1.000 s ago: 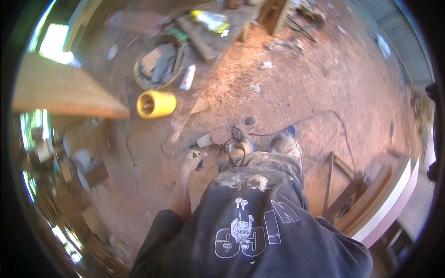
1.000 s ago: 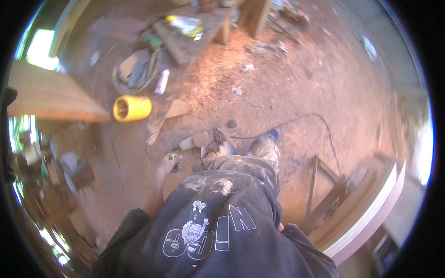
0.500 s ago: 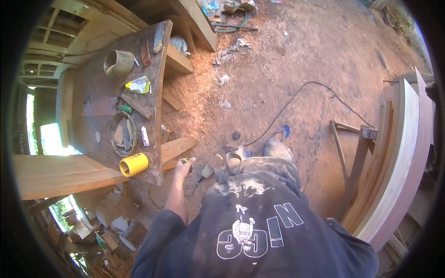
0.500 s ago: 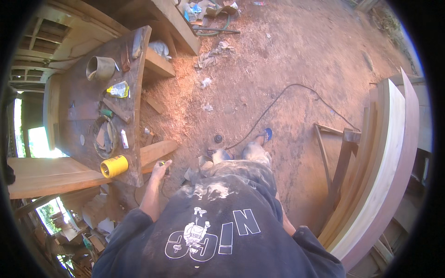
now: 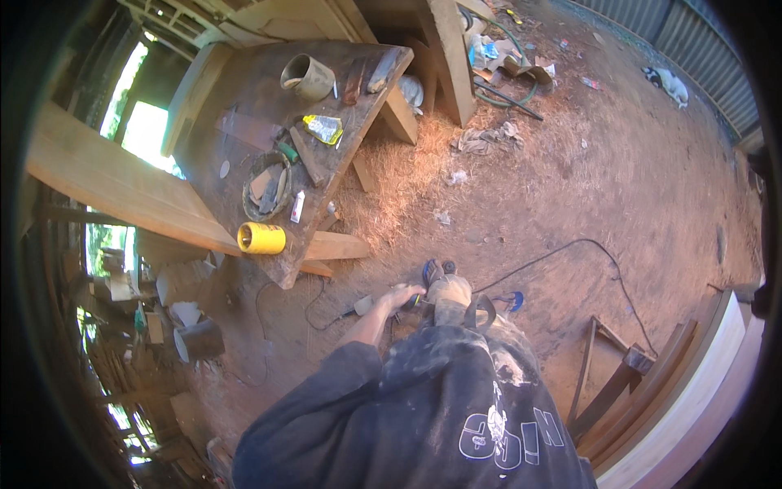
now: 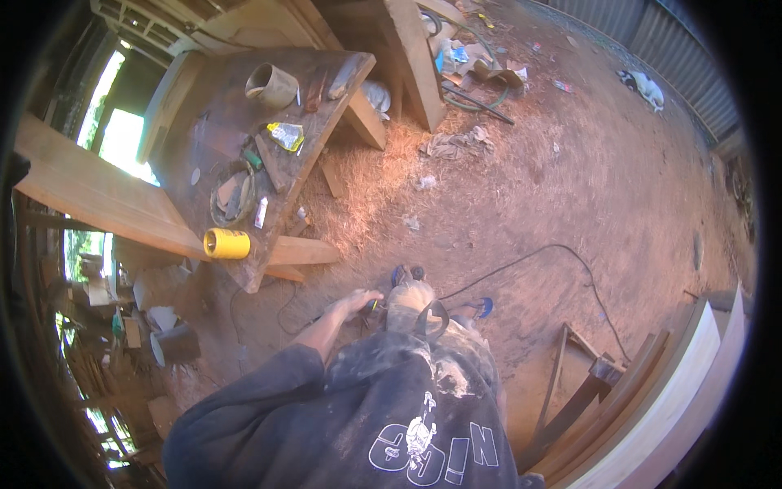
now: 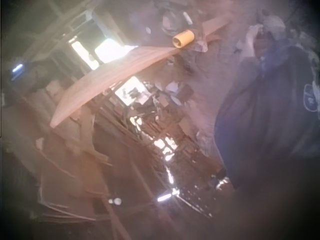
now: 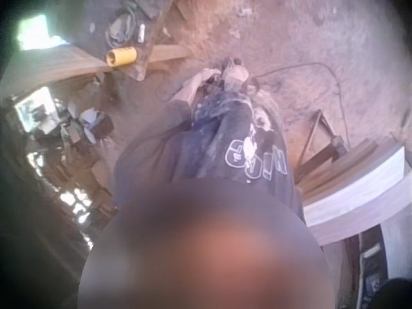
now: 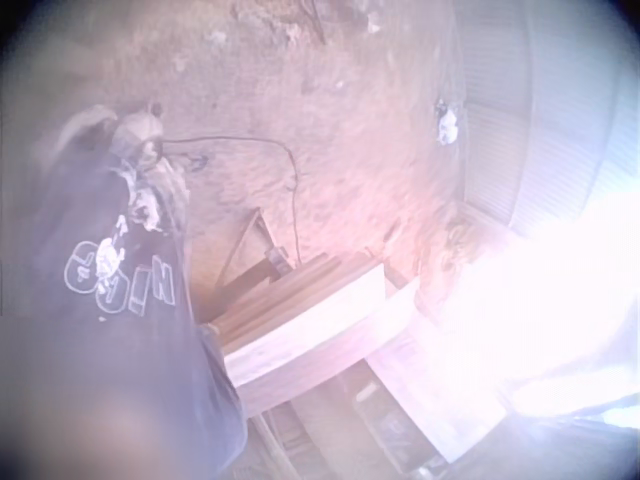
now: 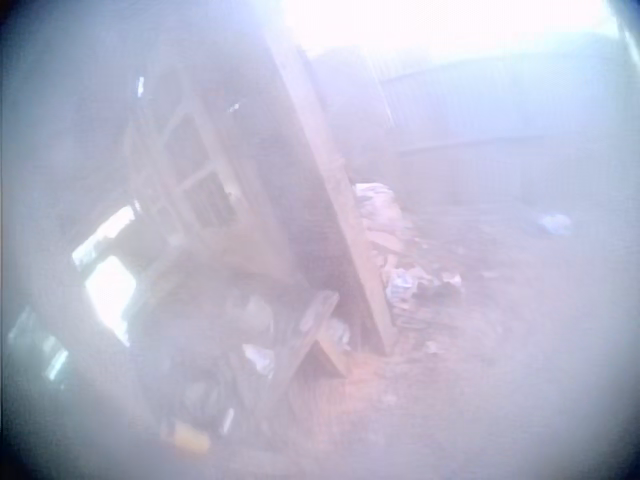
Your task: The person measures and marks a large curved wooden panel with a tape measure and pencil, then uses a hammer to tap along the marked line. They later apply a substance from a can with a brush and use a power sander on the panel's surface.
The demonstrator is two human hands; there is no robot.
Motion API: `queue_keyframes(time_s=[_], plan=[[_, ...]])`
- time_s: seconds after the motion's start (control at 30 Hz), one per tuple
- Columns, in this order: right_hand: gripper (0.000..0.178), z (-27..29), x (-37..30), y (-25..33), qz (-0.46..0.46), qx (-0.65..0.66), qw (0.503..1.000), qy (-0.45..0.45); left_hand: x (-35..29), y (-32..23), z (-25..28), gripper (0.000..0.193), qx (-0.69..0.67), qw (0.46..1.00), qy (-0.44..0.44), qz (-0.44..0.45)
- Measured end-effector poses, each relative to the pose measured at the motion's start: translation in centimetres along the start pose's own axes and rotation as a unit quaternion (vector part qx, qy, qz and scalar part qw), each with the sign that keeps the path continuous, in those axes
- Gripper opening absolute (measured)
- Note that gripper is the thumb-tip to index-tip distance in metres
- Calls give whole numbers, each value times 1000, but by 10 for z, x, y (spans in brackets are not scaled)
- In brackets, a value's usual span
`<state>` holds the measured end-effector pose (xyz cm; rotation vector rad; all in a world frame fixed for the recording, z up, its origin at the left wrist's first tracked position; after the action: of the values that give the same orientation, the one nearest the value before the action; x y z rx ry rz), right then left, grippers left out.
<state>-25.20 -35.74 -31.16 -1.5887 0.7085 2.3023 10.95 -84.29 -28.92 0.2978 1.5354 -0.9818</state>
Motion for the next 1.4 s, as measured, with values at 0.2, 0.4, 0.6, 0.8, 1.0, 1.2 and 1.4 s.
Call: queue_keyframes(time_s=[0.2,0.4,0.6,0.8,1.0,1.2,1.4], plan=[[48,-7,33,80,43,-107,991,63,25,-40,-25,85,310,942,-82,-103],[48,-65,53,181,112,-233,956,142,-3,-33,15,83,216,971,-95,-43],[48,-151,57,280,180,-364,887,217,-22,-34,82,85,258,965,-52,4],[47,-231,52,342,196,-402,858,253,11,5,172,80,112,978,-170,52],[44,-300,63,492,239,-410,858,194,9,47,226,78,-181,945,-270,-22],[50,-423,-63,646,382,-294,837,258,-4,108,184,52,-388,845,-369,9],[51,-568,-210,763,482,-299,685,457,-44,154,57,41,-579,762,-246,154]])
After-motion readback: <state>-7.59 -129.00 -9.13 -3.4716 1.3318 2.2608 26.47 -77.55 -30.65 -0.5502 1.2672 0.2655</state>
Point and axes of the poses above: each hand's wrist, its own x-axis towards the middle knuckle, its own z-axis out of the back of the hand, y = z × x, the point moved 2 cm from there along x, towards the middle knuckle, and after that the axes turned 2 degrees about -y, right-handed, at the moved point
